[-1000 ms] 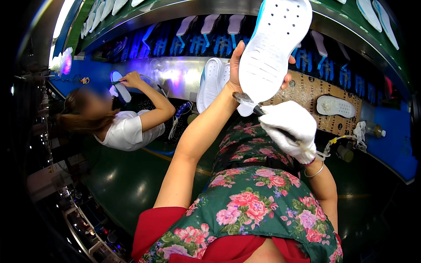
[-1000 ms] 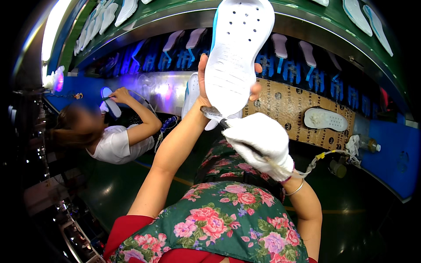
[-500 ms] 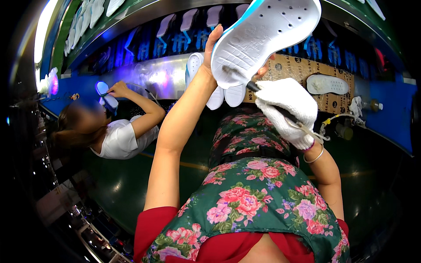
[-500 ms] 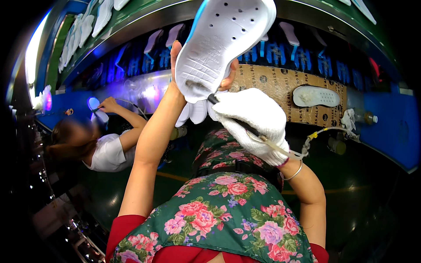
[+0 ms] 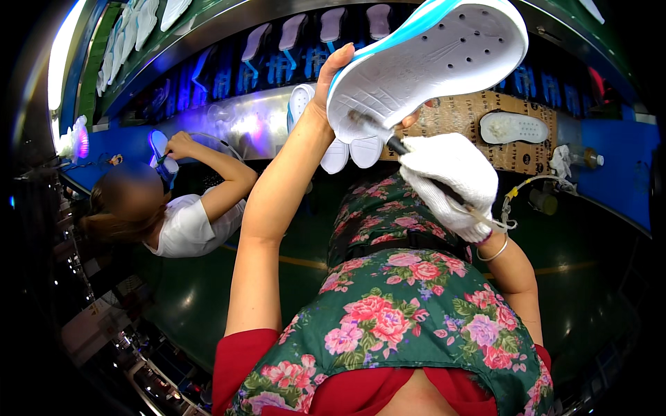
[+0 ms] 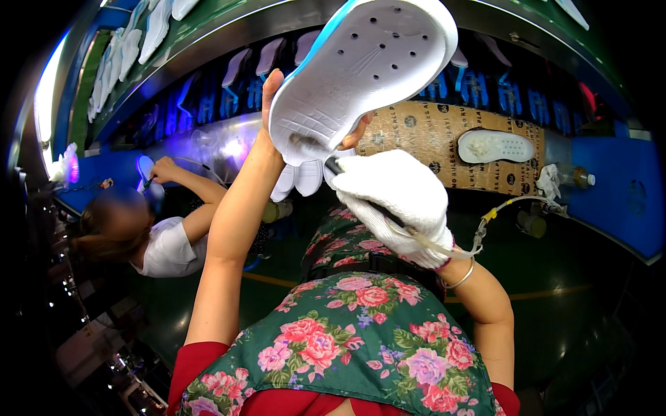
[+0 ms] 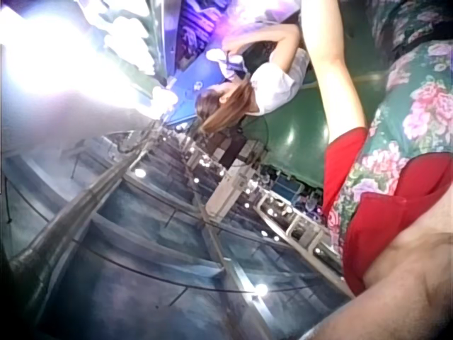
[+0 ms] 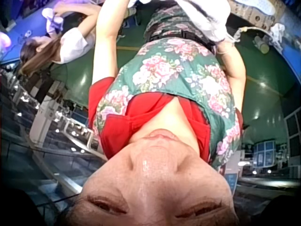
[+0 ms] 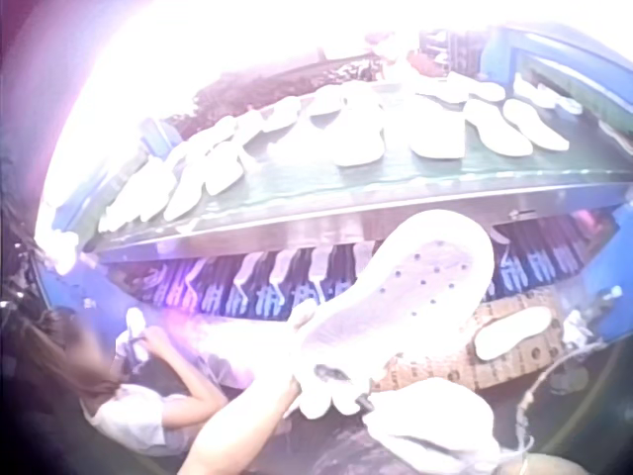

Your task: The person applies glue to the interior of shoe soles using a brush and then places the soles onto a moving conveyor belt.

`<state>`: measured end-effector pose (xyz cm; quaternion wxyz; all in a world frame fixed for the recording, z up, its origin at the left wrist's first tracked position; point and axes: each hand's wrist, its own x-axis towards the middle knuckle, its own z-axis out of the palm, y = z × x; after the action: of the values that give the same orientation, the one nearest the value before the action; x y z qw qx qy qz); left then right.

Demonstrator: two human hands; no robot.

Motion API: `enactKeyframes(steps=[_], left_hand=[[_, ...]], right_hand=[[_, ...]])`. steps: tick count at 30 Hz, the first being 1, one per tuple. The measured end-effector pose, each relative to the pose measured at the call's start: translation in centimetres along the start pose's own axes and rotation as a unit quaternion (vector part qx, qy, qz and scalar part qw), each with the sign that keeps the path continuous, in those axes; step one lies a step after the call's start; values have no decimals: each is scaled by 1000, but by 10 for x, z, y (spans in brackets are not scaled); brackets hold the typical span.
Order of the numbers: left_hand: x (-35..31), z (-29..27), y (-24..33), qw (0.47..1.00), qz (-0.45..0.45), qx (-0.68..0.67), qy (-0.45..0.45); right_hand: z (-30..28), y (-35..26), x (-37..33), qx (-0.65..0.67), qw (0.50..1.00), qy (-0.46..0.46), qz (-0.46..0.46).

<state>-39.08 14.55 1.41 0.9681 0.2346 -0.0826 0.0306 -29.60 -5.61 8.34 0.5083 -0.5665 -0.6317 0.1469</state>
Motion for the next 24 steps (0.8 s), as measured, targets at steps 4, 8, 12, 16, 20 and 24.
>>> enactKeyframes(steps=[4, 8, 12, 16, 20, 24], left_hand=[[3, -6, 1, 1000, -13, -5, -2], [-1, -12, -3, 1000, 10, -27, 9], [2, -8, -6, 995, 17, -28, 98], [1, -5, -7, 991, 39, -44, 120], [-1, -9, -11, 992, 69, -82, 63], [-21, 1, -25, 978, 116, -80, 155]], right_hand=[[15, 4, -10, -49, 994, -44, -91], [10, 1, -2, 133, 990, -22, 36], [21, 13, -1, 57, 997, 29, 48], [22, 4, -5, 165, 983, 9, 75], [21, 12, -7, 175, 970, 12, 171], [7, 6, -1, 256, 943, 20, 210]])
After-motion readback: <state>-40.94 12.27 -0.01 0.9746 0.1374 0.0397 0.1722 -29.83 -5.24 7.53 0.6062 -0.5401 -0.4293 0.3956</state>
